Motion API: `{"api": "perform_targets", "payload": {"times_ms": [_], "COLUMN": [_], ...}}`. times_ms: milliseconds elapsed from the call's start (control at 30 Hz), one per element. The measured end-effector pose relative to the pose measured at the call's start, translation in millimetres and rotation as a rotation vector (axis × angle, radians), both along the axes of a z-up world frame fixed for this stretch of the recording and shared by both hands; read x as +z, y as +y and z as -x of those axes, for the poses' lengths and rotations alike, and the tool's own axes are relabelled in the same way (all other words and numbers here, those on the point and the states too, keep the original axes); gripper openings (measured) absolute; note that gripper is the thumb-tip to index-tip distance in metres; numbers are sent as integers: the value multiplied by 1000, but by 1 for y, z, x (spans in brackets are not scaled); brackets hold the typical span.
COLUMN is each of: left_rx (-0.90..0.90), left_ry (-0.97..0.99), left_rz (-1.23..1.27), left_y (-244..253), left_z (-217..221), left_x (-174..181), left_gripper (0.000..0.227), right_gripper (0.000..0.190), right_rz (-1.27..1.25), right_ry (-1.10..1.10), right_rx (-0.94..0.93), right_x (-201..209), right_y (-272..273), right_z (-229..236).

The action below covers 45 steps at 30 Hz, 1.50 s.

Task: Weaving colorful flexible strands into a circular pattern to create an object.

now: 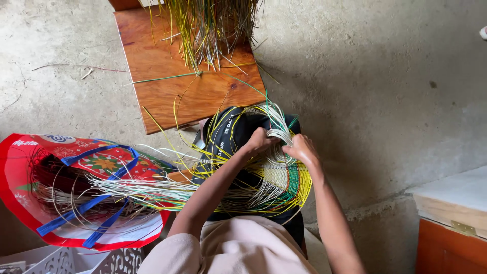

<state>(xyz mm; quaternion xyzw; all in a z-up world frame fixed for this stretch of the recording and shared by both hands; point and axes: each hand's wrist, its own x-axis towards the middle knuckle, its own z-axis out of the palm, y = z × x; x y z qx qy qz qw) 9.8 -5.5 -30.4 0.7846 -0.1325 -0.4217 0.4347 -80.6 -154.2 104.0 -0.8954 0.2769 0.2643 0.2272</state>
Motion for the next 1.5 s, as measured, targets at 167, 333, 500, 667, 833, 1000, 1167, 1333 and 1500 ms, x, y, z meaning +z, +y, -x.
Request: {"api": "perform_targets", "payload": {"times_ms": [167, 333, 500, 667, 833, 1000, 1167, 1333, 1500], "left_rx": [-23, 9, 207, 303, 193, 46, -19, -9, 190], "left_ry": [27, 75, 69, 40, 79, 41, -82, -130, -409], "left_rz": [143, 204, 191, 323, 140, -13, -169, -119, 254], "left_y": [6, 19, 7, 9, 4, 11, 16, 25, 23], "left_z": [0, 6, 8, 9, 2, -2, 2, 2, -5], "left_x": [26, 68, 34, 27, -10, 33, 60, 94, 143], "left_gripper": [33, 32, 21, 13, 26, 42, 46, 48, 32], "right_gripper": [24, 15, 12, 15, 23, 13, 33, 29, 30], "right_rz": [-312, -427, -639, -96, -330, -643, -1009, -994, -696], "right_ry": [-260, -512, -526, -481, -588, -603, -543, -575, -662], "right_rx": [-248, -168, -196, -147, -119, -29, -144, -204, -147], "right_x": [6, 4, 7, -49, -1, 15, 77, 50, 48], "right_y": [6, 21, 17, 5, 11, 13, 27, 9, 10], "right_z": [-7, -23, -30, -37, -27, -7, -3, 3, 9]}}
